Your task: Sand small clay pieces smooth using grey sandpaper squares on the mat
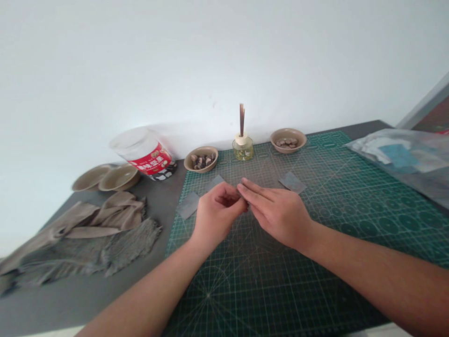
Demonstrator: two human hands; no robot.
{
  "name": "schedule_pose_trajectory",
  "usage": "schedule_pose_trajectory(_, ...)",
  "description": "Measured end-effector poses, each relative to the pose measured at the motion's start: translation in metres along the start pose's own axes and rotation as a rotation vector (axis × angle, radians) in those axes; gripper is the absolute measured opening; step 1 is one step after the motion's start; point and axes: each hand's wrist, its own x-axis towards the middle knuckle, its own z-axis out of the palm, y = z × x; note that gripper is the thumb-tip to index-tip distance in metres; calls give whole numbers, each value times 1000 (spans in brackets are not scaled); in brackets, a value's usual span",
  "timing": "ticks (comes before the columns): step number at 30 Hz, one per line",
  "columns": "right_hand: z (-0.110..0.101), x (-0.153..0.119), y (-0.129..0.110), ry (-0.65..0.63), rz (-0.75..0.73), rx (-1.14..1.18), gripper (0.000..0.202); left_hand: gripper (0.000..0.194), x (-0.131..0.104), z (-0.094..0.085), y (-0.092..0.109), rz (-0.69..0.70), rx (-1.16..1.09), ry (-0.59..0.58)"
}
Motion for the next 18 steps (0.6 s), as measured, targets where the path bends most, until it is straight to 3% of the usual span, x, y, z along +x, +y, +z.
schedule_pose_trajectory(8,-2,0,2,-45,1,5,37,18,0,2,1,30,-55,27)
schedule_pose_trajectory(13,-4,2,5,-22,120,38,42,19,1,3,3,-4,-187,5)
schedule_pose_trajectory(18,-3,2,2,-3,31,31,40,17,1,1,2,19,-127,24)
